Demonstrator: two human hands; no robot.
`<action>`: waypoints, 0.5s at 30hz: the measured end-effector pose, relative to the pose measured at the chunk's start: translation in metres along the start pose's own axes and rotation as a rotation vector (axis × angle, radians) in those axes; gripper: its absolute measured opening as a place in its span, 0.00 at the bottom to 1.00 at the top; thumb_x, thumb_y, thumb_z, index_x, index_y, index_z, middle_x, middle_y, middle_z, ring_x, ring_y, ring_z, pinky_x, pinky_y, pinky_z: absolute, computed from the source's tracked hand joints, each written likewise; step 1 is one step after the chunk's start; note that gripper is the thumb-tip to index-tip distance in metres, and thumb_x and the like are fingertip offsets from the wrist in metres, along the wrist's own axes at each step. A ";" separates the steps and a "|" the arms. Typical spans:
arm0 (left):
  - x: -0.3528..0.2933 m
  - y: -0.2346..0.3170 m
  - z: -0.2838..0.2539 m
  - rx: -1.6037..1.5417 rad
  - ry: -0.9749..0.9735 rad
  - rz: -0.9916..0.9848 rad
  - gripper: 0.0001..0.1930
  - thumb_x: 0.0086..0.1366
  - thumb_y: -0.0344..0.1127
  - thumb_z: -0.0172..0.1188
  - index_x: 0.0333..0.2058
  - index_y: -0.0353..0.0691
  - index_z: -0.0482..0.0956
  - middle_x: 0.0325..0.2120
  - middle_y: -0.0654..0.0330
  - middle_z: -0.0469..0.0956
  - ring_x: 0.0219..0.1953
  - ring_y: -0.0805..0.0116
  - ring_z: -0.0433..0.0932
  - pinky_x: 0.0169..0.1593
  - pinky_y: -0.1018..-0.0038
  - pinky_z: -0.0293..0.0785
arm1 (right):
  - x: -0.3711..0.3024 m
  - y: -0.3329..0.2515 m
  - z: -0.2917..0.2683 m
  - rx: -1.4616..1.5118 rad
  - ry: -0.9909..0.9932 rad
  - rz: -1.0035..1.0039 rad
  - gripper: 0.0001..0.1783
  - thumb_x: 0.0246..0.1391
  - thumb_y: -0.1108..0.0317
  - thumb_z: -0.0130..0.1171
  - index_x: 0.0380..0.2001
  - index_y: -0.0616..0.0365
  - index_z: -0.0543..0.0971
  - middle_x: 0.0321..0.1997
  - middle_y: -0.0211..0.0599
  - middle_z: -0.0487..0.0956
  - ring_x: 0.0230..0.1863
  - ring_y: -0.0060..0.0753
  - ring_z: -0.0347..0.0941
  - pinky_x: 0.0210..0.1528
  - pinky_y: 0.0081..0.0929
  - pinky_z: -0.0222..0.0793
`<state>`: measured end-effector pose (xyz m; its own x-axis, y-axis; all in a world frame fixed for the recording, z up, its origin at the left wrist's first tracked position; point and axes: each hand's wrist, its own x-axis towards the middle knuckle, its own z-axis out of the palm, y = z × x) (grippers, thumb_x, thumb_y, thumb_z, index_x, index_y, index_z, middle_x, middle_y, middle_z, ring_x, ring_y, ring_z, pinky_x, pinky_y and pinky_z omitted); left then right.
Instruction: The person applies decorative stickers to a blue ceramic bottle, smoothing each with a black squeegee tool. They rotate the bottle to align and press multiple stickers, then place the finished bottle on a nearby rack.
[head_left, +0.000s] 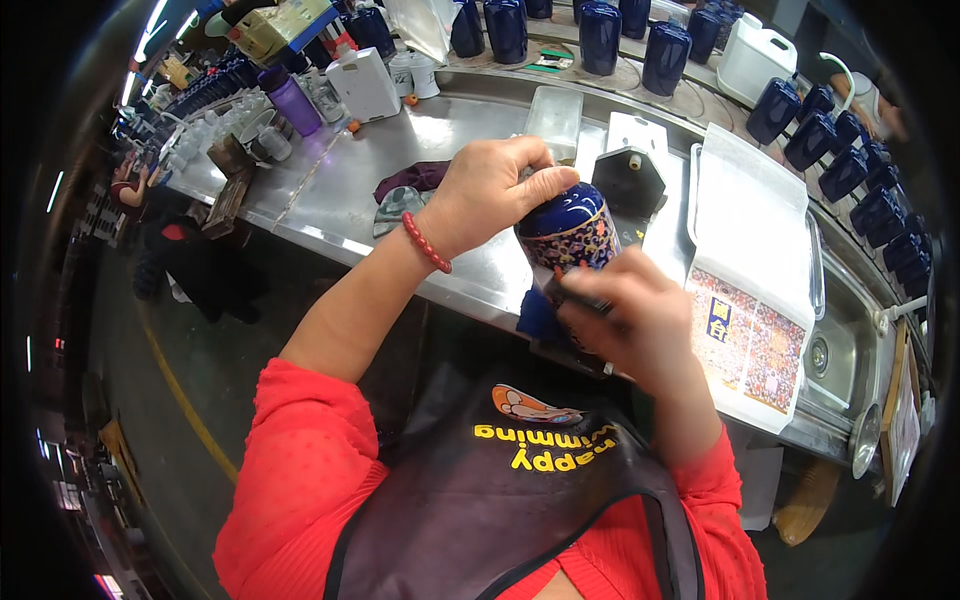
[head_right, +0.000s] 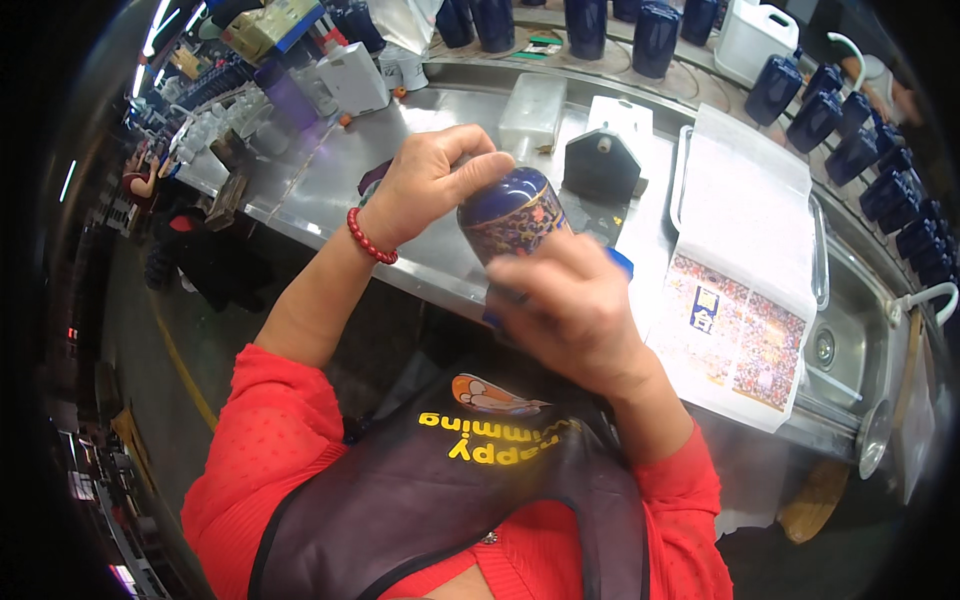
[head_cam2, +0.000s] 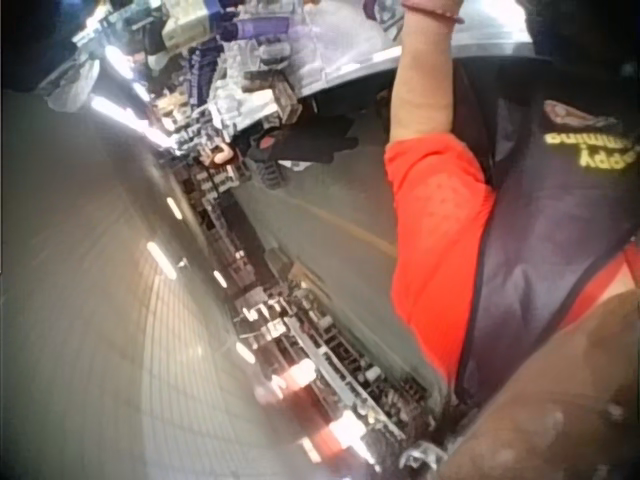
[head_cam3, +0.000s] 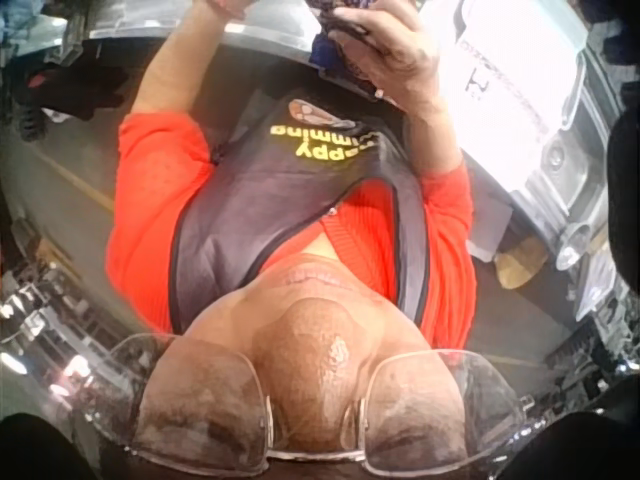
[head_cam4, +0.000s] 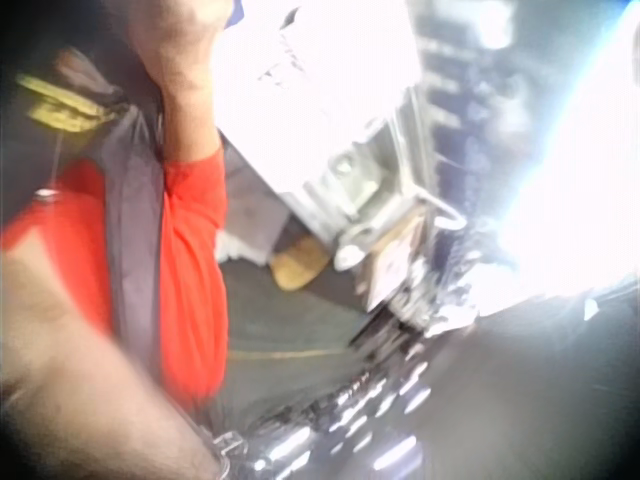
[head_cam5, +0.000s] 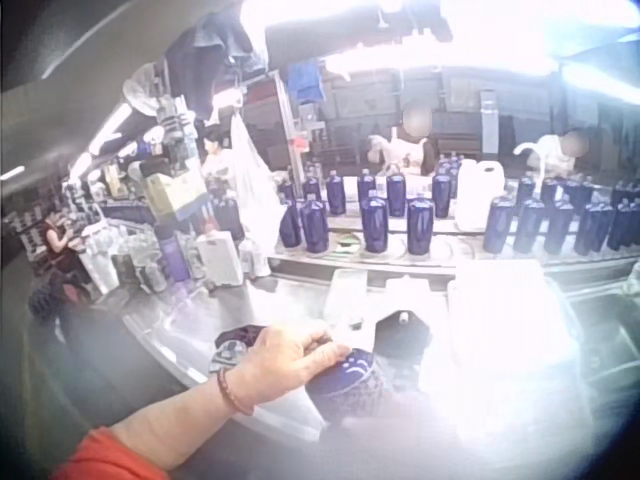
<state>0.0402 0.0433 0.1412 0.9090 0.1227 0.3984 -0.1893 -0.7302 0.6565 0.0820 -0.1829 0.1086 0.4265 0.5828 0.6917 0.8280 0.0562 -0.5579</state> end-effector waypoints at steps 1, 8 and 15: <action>0.000 0.001 0.000 0.041 0.014 -0.003 0.21 0.66 0.52 0.66 0.31 0.36 0.83 0.22 0.51 0.79 0.23 0.63 0.76 0.30 0.70 0.74 | -0.001 0.000 0.000 0.035 0.097 0.013 0.19 0.42 0.77 0.73 0.42 0.56 0.84 0.28 0.31 0.72 0.30 0.32 0.71 0.32 0.29 0.67; 0.001 0.005 0.000 0.019 -0.012 -0.031 0.15 0.67 0.44 0.65 0.34 0.35 0.81 0.22 0.61 0.78 0.27 0.78 0.75 0.32 0.77 0.72 | 0.002 0.008 -0.011 -0.025 -0.009 -0.100 0.17 0.43 0.76 0.74 0.40 0.58 0.84 0.31 0.35 0.76 0.29 0.35 0.74 0.31 0.28 0.70; -0.001 0.003 -0.005 -0.237 -0.151 -0.089 0.12 0.70 0.41 0.63 0.37 0.36 0.81 0.29 0.69 0.79 0.33 0.82 0.74 0.38 0.79 0.73 | 0.002 0.006 -0.015 -0.246 0.095 -0.200 0.21 0.37 0.75 0.72 0.40 0.55 0.83 0.32 0.32 0.75 0.32 0.37 0.71 0.37 0.35 0.65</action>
<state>0.0363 0.0446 0.1460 0.9676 0.0649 0.2441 -0.1714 -0.5413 0.8232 0.0935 -0.1934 0.1131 0.2686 0.5013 0.8226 0.9570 -0.0418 -0.2871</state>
